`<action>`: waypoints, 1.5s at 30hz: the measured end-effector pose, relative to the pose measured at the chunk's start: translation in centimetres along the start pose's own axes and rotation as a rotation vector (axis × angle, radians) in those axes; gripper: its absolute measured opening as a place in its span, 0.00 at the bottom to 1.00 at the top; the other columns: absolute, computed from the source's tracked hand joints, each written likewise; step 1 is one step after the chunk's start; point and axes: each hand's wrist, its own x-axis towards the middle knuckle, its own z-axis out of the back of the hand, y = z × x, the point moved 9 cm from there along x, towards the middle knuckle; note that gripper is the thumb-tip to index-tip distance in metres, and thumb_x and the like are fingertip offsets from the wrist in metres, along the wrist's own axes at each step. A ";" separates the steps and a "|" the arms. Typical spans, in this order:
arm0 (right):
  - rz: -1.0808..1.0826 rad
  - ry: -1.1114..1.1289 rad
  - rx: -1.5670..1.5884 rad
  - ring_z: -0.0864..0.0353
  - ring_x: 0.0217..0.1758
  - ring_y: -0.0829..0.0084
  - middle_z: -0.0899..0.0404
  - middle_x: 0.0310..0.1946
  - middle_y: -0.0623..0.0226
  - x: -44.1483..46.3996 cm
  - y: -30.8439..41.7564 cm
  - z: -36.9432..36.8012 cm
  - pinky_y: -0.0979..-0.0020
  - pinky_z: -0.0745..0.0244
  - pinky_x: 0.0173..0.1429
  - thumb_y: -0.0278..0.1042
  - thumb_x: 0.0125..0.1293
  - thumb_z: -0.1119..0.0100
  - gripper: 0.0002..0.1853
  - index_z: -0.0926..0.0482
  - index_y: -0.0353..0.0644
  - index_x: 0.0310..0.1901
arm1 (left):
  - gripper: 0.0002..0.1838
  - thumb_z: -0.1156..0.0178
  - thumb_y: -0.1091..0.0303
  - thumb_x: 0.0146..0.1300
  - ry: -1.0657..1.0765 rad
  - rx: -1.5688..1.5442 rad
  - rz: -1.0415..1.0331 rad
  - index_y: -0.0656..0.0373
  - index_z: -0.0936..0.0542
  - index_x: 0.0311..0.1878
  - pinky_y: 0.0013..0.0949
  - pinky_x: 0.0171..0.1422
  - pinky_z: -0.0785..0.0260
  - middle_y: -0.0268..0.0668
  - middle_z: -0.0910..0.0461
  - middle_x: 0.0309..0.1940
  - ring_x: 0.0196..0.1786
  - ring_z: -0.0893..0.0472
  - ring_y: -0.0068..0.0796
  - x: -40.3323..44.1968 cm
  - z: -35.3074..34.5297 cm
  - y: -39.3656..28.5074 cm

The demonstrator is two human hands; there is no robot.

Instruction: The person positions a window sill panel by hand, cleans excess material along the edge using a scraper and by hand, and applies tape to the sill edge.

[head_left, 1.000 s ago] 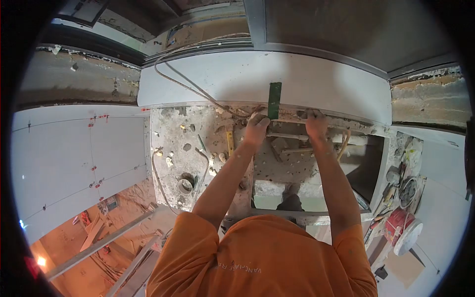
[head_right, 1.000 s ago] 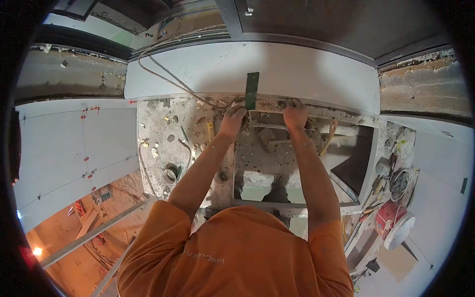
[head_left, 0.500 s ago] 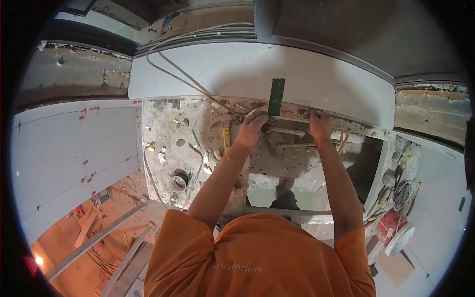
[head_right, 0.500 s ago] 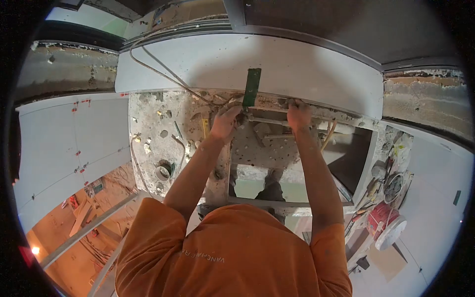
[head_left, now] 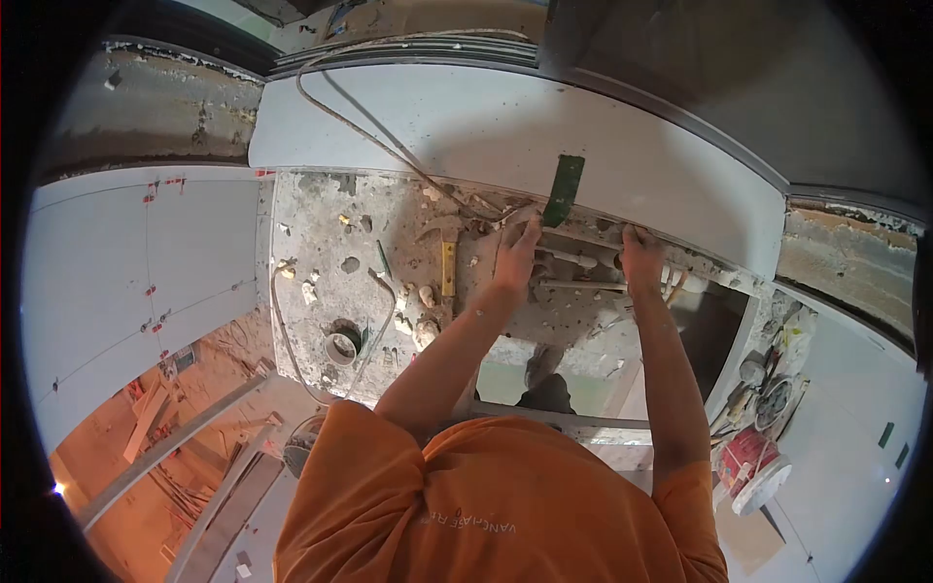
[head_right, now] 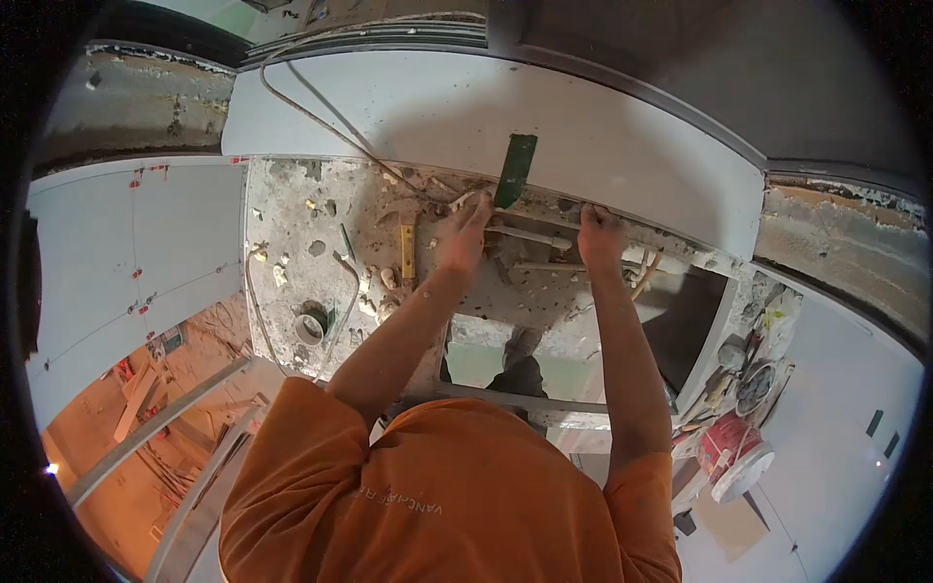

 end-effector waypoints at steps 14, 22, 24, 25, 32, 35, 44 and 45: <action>0.419 -0.025 -0.401 0.17 0.33 0.68 0.15 0.28 0.59 -2.3 7.4 1.0 0.66 0.24 0.42 0.38 0.68 0.33 0.11 0.15 0.37 0.38 | 0.11 0.35 0.60 0.72 0.258 -0.278 -0.048 0.57 0.13 0.43 0.30 0.37 0.29 0.27 0.17 0.32 0.32 0.20 0.20 1.4 -1.9 3.0; 0.491 -0.107 -0.210 0.14 0.38 0.52 0.14 0.32 0.56 -4.7 11.4 -3.9 0.64 0.20 0.44 0.41 0.68 0.31 0.12 0.14 0.39 0.36 | 0.12 0.32 0.61 0.69 0.151 -0.144 -0.089 0.53 0.16 0.29 0.25 0.27 0.40 0.24 0.24 0.22 0.23 0.31 0.12 0.6 -1.5 1.8; 0.561 -0.138 -0.222 0.13 0.40 0.55 0.13 0.35 0.60 -5.2 12.7 -3.2 0.62 0.19 0.47 0.41 0.67 0.31 0.11 0.13 0.41 0.38 | 0.12 0.32 0.61 0.68 0.146 -0.130 -0.100 0.53 0.17 0.28 0.25 0.26 0.44 0.23 0.25 0.22 0.23 0.34 0.11 0.8 -1.4 1.7; 0.597 -0.150 -0.234 0.13 0.40 0.56 0.13 0.37 0.62 -5.6 13.5 -2.6 0.62 0.19 0.48 0.40 0.67 0.30 0.10 0.12 0.42 0.39 | 0.13 0.32 0.61 0.68 0.143 -0.129 -0.102 0.53 0.17 0.28 0.25 0.26 0.45 0.22 0.25 0.22 0.22 0.35 0.10 0.7 -1.4 1.8; 1.099 -0.025 -0.769 0.18 0.58 0.56 0.20 0.61 0.63 -7.4 22.9 -2.6 0.56 0.19 0.56 0.37 0.60 0.29 0.20 0.15 0.46 0.55 | 0.13 0.32 0.63 0.68 0.177 -0.286 -0.167 0.54 0.19 0.27 0.26 0.28 0.45 0.21 0.27 0.22 0.25 0.34 0.12 0.9 -2.3 1.7; 1.222 0.064 -0.899 0.20 0.63 0.56 0.23 0.66 0.62 -7.2 24.0 -3.8 0.57 0.19 0.59 0.35 0.58 0.29 0.24 0.17 0.45 0.58 | 0.13 0.32 0.64 0.68 0.153 -0.292 -0.172 0.56 0.19 0.27 0.26 0.29 0.43 0.22 0.27 0.23 0.26 0.32 0.13 0.4 -2.3 1.8; 1.209 0.150 -1.137 0.24 0.70 0.57 0.25 0.69 0.58 -6.0 22.1 -6.1 0.60 0.21 0.67 0.34 0.61 0.36 0.26 0.20 0.40 0.62 | 0.13 0.32 0.66 0.64 0.093 -0.313 -0.277 0.64 0.19 0.27 0.31 0.29 0.38 0.30 0.27 0.19 0.25 0.30 0.18 1.3 -3.0 2.9; 1.218 0.145 -1.153 0.24 0.70 0.56 0.25 0.69 0.58 -5.9 22.0 -6.6 0.60 0.22 0.67 0.34 0.61 0.36 0.26 0.20 0.39 0.63 | 0.13 0.32 0.66 0.62 0.076 -0.351 -0.274 0.65 0.18 0.27 0.33 0.29 0.36 0.33 0.27 0.17 0.24 0.30 0.19 1.6 -2.6 2.9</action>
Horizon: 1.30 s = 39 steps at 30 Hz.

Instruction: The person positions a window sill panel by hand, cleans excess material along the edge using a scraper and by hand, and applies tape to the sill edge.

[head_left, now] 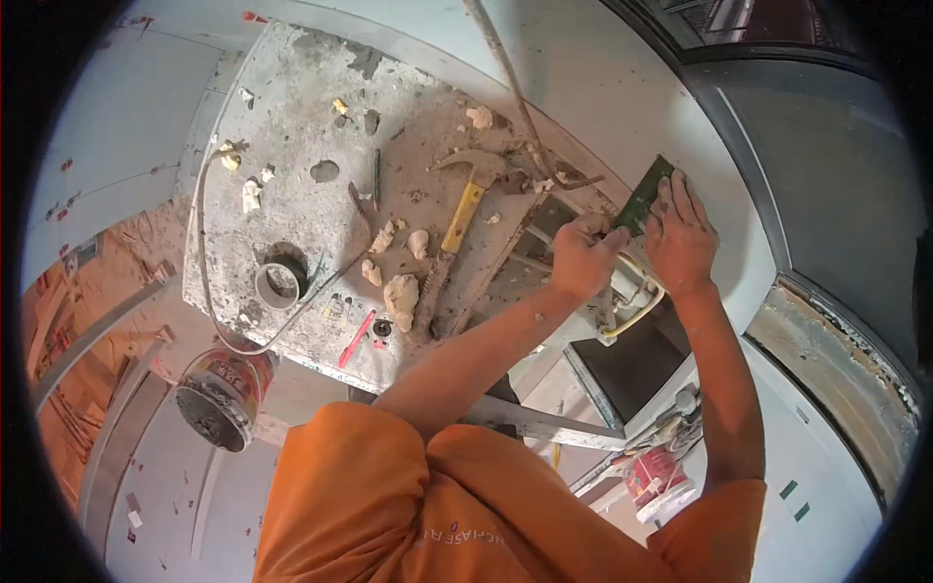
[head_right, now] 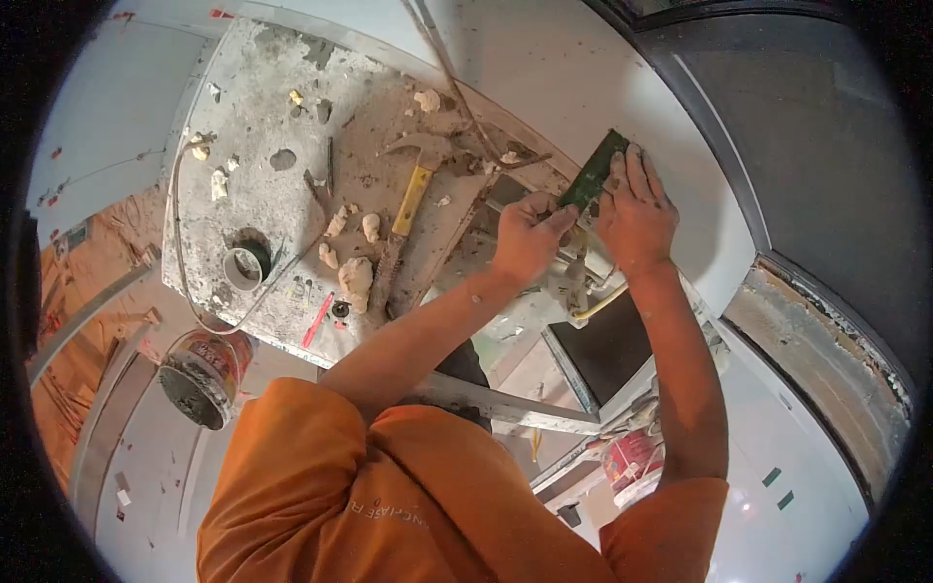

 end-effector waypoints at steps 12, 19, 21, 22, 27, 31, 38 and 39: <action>0.122 -0.004 -0.142 0.19 0.65 0.52 0.21 0.64 0.48 -0.1 0.7 -0.4 0.59 0.23 0.68 0.37 0.64 0.34 0.24 0.19 0.33 0.60 | 0.11 0.30 0.66 0.58 -0.005 0.101 -0.188 0.67 0.15 0.32 0.37 0.32 0.30 0.46 0.21 0.20 0.24 0.22 0.30 3.4 1.0 -0.1; 0.125 0.017 -0.109 0.19 0.65 0.51 0.19 0.61 0.46 0.2 0.8 0.3 0.61 0.24 0.69 0.41 0.64 0.32 0.25 0.18 0.32 0.58 | 0.11 0.29 0.68 0.60 -0.019 0.175 -0.229 0.67 0.15 0.30 0.33 0.29 0.35 0.31 0.25 0.17 0.23 0.30 0.20 5.8 0.2 0.3; 0.134 0.016 -0.097 0.20 0.65 0.51 0.19 0.61 0.46 0.0 1.1 0.8 0.61 0.24 0.69 0.43 0.64 0.32 0.25 0.17 0.32 0.57 | 0.11 0.29 0.68 0.59 -0.025 0.181 -0.196 0.67 0.15 0.29 0.34 0.29 0.35 0.31 0.25 0.17 0.23 0.30 0.20 5.8 0.3 0.4; 0.122 0.000 -0.081 0.19 0.64 0.51 0.19 0.61 0.46 0.2 1.2 1.2 0.61 0.24 0.68 0.45 0.64 0.31 0.26 0.16 0.32 0.56 | 0.11 0.29 0.67 0.60 -0.014 0.185 -0.207 0.67 0.15 0.29 0.33 0.29 0.35 0.31 0.25 0.17 0.23 0.31 0.20 5.9 0.5 0.3; -0.002 -0.108 -0.044 0.17 0.62 0.51 0.18 0.60 0.50 0.6 1.0 1.0 0.61 0.22 0.67 0.53 0.61 0.29 0.29 0.14 0.33 0.53 | 0.11 0.29 0.67 0.58 0.000 0.249 -0.242 0.67 0.15 0.28 0.35 0.30 0.32 0.34 0.24 0.17 0.22 0.27 0.25 6.1 0.2 -0.2; -0.083 -0.288 -0.022 0.15 0.59 0.52 0.17 0.60 0.52 -0.4 1.6 0.5 0.61 0.21 0.65 0.54 0.59 0.27 0.30 0.14 0.33 0.51 | 0.09 0.30 0.69 0.55 -0.165 0.423 -0.571 0.66 0.16 0.26 0.40 0.32 0.28 0.41 0.20 0.20 0.24 0.20 0.38 5.0 0.0 -1.4; -0.162 -0.479 0.115 0.19 0.63 0.52 0.19 0.62 0.56 -2.2 0.8 -0.4 0.57 0.24 0.68 0.48 0.56 0.25 0.29 0.15 0.35 0.54 | 0.08 0.30 0.67 0.51 0.039 0.920 -0.656 0.60 0.15 0.33 0.48 0.39 0.24 0.45 0.15 0.35 0.36 0.16 0.52 0.2 -0.4 -2.4; -0.163 -0.494 0.155 0.22 0.66 0.52 0.21 0.64 0.57 -2.1 0.7 -0.5 0.55 0.26 0.70 0.46 0.56 0.25 0.29 0.17 0.36 0.55 | 0.11 0.29 0.66 0.50 0.069 1.004 -0.731 0.58 0.14 0.37 0.49 0.41 0.24 0.44 0.14 0.41 0.41 0.15 0.49 -1.4 -0.5 -4.8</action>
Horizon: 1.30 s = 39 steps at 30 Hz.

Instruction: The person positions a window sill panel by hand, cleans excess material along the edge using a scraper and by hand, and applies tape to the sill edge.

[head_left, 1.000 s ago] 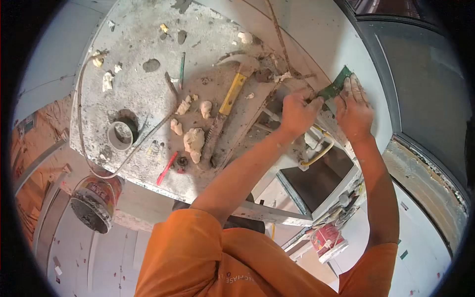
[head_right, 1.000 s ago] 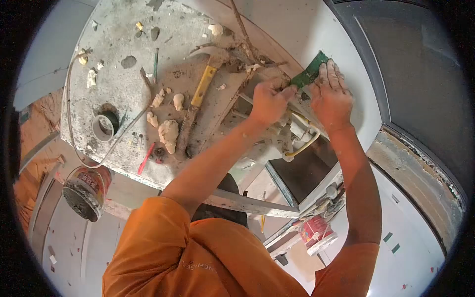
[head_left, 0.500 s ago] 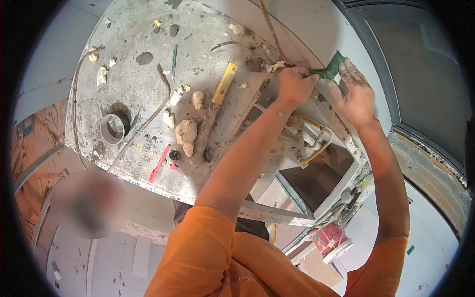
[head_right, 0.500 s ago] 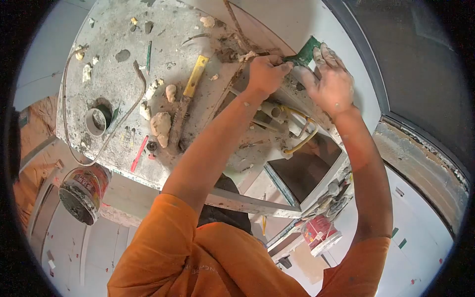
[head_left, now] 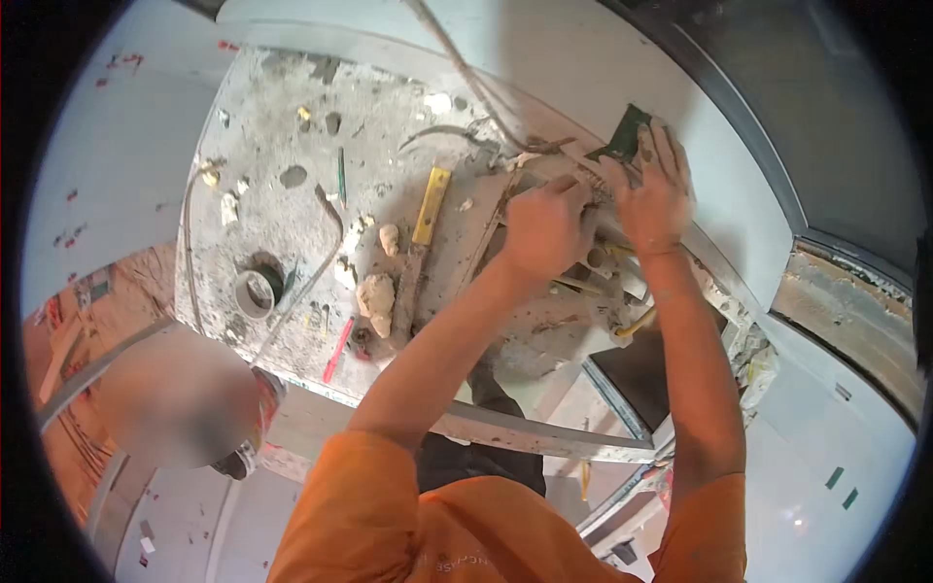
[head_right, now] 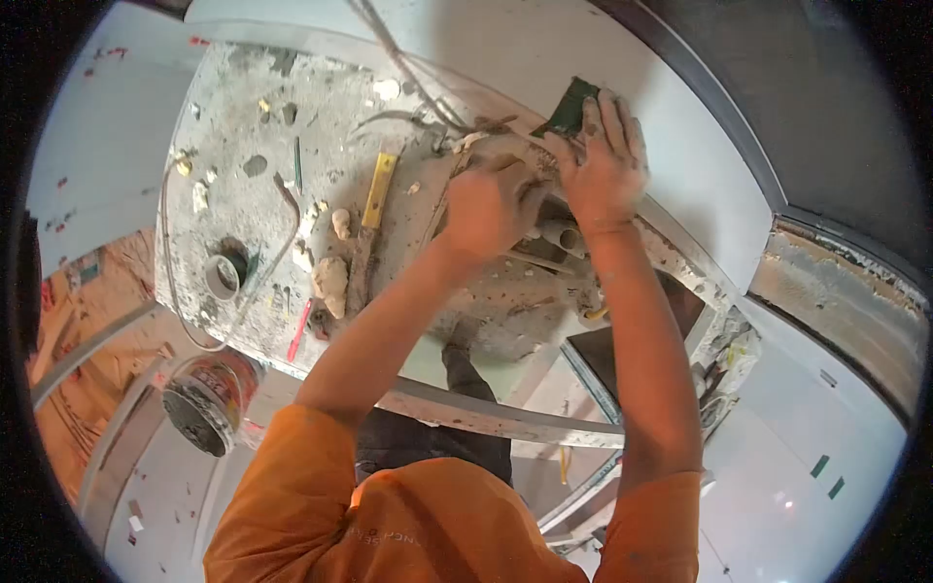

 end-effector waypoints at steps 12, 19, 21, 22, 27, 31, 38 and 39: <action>-0.195 0.015 0.005 0.30 0.72 0.53 0.28 0.71 0.64 -1.7 -0.9 -1.7 0.51 0.33 0.75 0.31 0.54 0.30 0.34 0.26 0.38 0.65 | 0.27 0.38 0.65 0.59 0.087 1.244 -0.921 0.53 0.20 0.64 0.52 0.79 0.42 0.39 0.24 0.69 0.75 0.30 0.41 7.8 -1.3 -3.6; -0.224 -0.207 0.105 0.26 0.69 0.57 0.24 0.66 0.59 -1.3 -1.2 2.1 0.50 0.34 0.76 0.31 0.58 0.40 0.24 0.19 0.40 0.59 | 0.34 0.33 0.66 0.57 0.223 0.891 -0.854 0.56 0.25 0.70 0.46 0.77 0.35 0.42 0.27 0.72 0.73 0.29 0.47 7.8 -0.4 -8.1; -0.247 -0.253 0.093 0.28 0.71 0.58 0.24 0.65 0.59 -2.7 -2.7 3.9 0.50 0.36 0.77 0.32 0.58 0.41 0.23 0.18 0.41 0.57 | 0.35 0.31 0.66 0.55 0.212 0.867 -0.895 0.57 0.25 0.70 0.44 0.75 0.33 0.43 0.27 0.71 0.73 0.29 0.48 7.4 -0.5 -9.1; -0.269 -0.233 0.086 0.29 0.72 0.58 0.24 0.66 0.60 -3.6 -4.0 4.3 0.51 0.37 0.78 0.32 0.58 0.41 0.23 0.19 0.41 0.57 | 0.36 0.30 0.66 0.54 0.249 0.876 -0.858 0.58 0.25 0.70 0.44 0.74 0.32 0.44 0.27 0.71 0.71 0.28 0.49 7.7 -0.8 -9.4; -0.342 0.036 -0.124 0.33 0.75 0.58 0.25 0.67 0.59 -12.1 -12.6 5.2 0.52 0.41 0.81 0.36 0.62 0.41 0.26 0.22 0.41 0.63 | 0.39 0.27 0.66 0.50 0.323 0.876 -0.783 0.59 0.24 0.69 0.43 0.72 0.30 0.46 0.26 0.71 0.68 0.26 0.51 8.0 -1.5 -9.9; -0.550 -0.026 -0.093 0.34 0.76 0.56 0.28 0.70 0.59 -19.4 -20.6 10.4 0.51 0.44 0.81 0.39 0.67 0.42 0.28 0.25 0.42 0.68 | 0.39 0.25 0.64 0.50 0.317 0.920 -0.795 0.59 0.24 0.69 0.43 0.71 0.29 0.47 0.25 0.70 0.68 0.25 0.52 8.1 -1.3 -9.2; -0.653 0.253 0.059 0.31 0.73 0.48 0.23 0.65 0.51 -24.7 -12.9 13.2 0.47 0.43 0.79 0.48 0.77 0.51 0.24 0.23 0.45 0.66 | 0.42 0.25 0.54 0.54 0.303 1.092 -0.719 0.67 0.26 0.69 0.45 0.73 0.32 0.52 0.30 0.73 0.69 0.26 0.54 7.1 -2.2 -12.3; -0.676 0.307 0.233 0.26 0.68 0.49 0.21 0.62 0.52 -26.7 -10.3 13.8 0.51 0.37 0.75 0.46 0.75 0.49 0.23 0.22 0.46 0.65 | 0.43 0.25 0.51 0.55 0.282 1.237 -0.790 0.68 0.27 0.70 0.46 0.74 0.33 0.54 0.32 0.74 0.70 0.27 0.55 5.7 -2.5 -15.4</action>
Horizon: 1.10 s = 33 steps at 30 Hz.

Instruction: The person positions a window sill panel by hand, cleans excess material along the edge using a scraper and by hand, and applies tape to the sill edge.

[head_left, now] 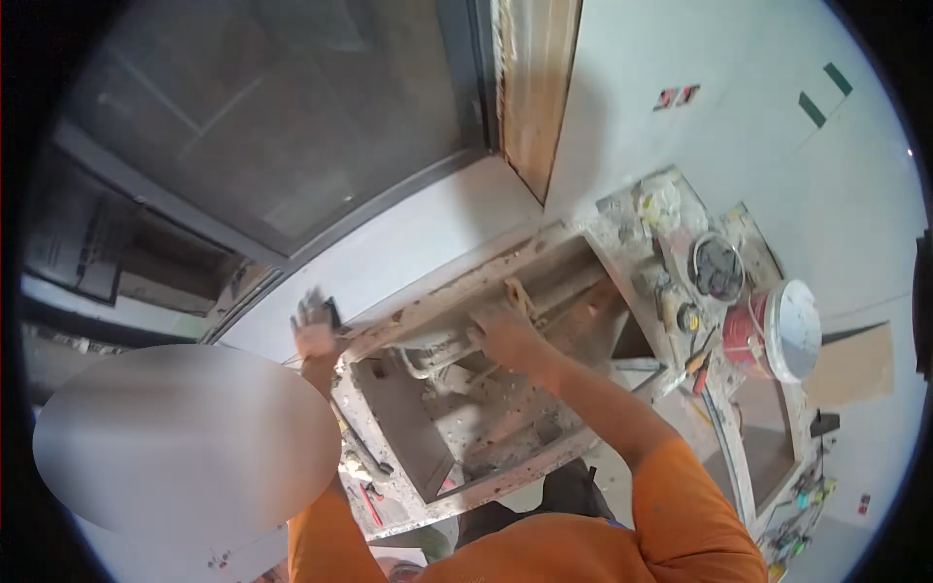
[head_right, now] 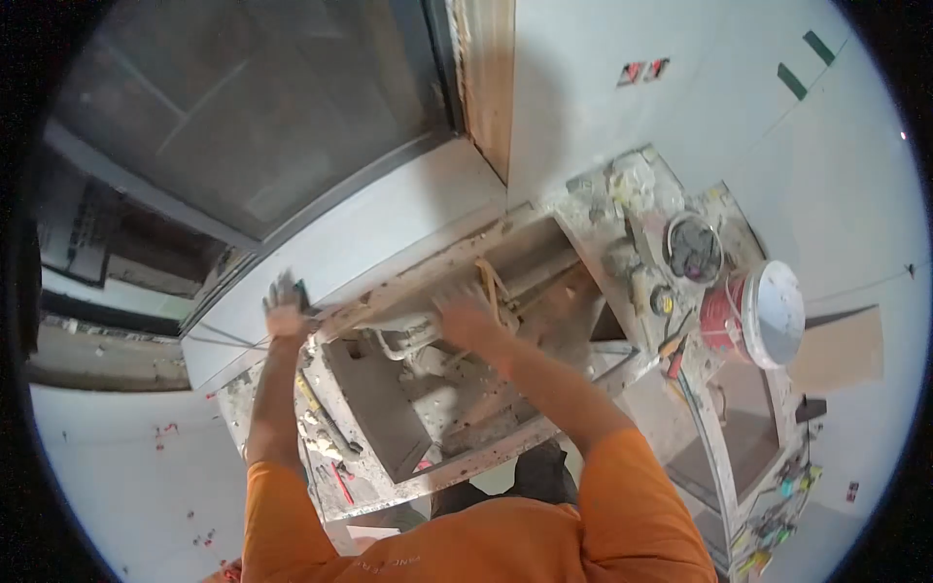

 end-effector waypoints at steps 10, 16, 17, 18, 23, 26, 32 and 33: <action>-0.155 0.569 0.287 0.15 0.47 0.45 0.14 0.41 0.51 -26.3 -6.3 -2.4 0.48 0.21 0.51 0.54 0.70 0.44 0.21 0.15 0.45 0.48 | 0.34 0.31 0.50 0.62 0.443 -0.602 -0.051 0.49 0.25 0.70 0.50 0.64 0.25 0.45 0.28 0.72 0.62 0.20 0.53 -23.2 10.4 -23.4; 0.022 0.564 0.114 0.16 0.47 0.44 0.14 0.42 0.49 -30.6 -15.0 -8.2 0.47 0.23 0.54 0.49 0.68 0.42 0.18 0.13 0.46 0.47 | 0.35 0.32 0.42 0.61 0.465 -0.816 0.740 0.56 0.20 0.64 0.47 0.61 0.23 0.46 0.18 0.61 0.56 0.16 0.51 -49.9 4.0 -16.5; 0.027 0.525 0.154 0.16 0.47 0.44 0.14 0.42 0.48 -30.5 -15.4 -7.9 0.48 0.22 0.53 0.48 0.67 0.42 0.18 0.13 0.45 0.47 | 0.34 0.32 0.43 0.60 0.517 -0.793 0.799 0.57 0.19 0.63 0.45 0.61 0.23 0.45 0.18 0.61 0.56 0.16 0.51 -54.9 2.1 -15.5; 0.039 0.479 0.196 0.15 0.47 0.44 0.14 0.42 0.47 -29.1 -15.4 -6.7 0.49 0.22 0.53 0.48 0.67 0.41 0.18 0.14 0.44 0.48 | 0.34 0.32 0.42 0.60 0.694 -0.724 0.848 0.57 0.18 0.61 0.45 0.61 0.23 0.45 0.17 0.59 0.57 0.16 0.51 -59.5 -0.1 -15.1; -0.002 0.396 0.316 0.14 0.41 0.44 0.16 0.34 0.46 -23.2 -12.5 -1.3 0.52 0.22 0.44 0.48 0.64 0.37 0.18 0.14 0.38 0.39 | 0.36 0.35 0.34 0.58 1.144 -0.701 0.900 0.58 0.15 0.56 0.44 0.65 0.26 0.49 0.15 0.55 0.61 0.19 0.51 -70.2 -3.2 -16.0; 0.059 0.437 0.256 0.14 0.43 0.45 0.14 0.36 0.48 -22.0 -10.9 -3.1 0.53 0.21 0.48 0.49 0.65 0.38 0.18 0.13 0.41 0.40 | 0.37 0.37 0.33 0.59 0.955 -0.725 1.053 0.59 0.15 0.56 0.44 0.66 0.27 0.49 0.16 0.56 0.61 0.18 0.51 -67.2 0.1 -15.8; 0.057 0.574 0.122 0.14 0.43 0.45 0.14 0.37 0.48 -24.2 -12.5 -4.5 0.53 0.20 0.50 0.49 0.65 0.38 0.18 0.12 0.41 0.41 | 0.37 0.38 0.38 0.61 0.805 -1.024 0.974 0.58 0.18 0.62 0.44 0.67 0.27 0.50 0.17 0.59 0.62 0.19 0.50 -59.2 0.5 -18.1; 0.041 0.570 0.053 0.14 0.43 0.44 0.14 0.37 0.47 -24.9 -14.3 -5.3 0.53 0.20 0.50 0.49 0.65 0.39 0.18 0.12 0.41 0.41 | 0.36 0.37 0.39 0.61 0.779 -1.034 0.926 0.57 0.18 0.63 0.45 0.68 0.28 0.49 0.17 0.60 0.62 0.19 0.49 -58.5 0.3 -18.4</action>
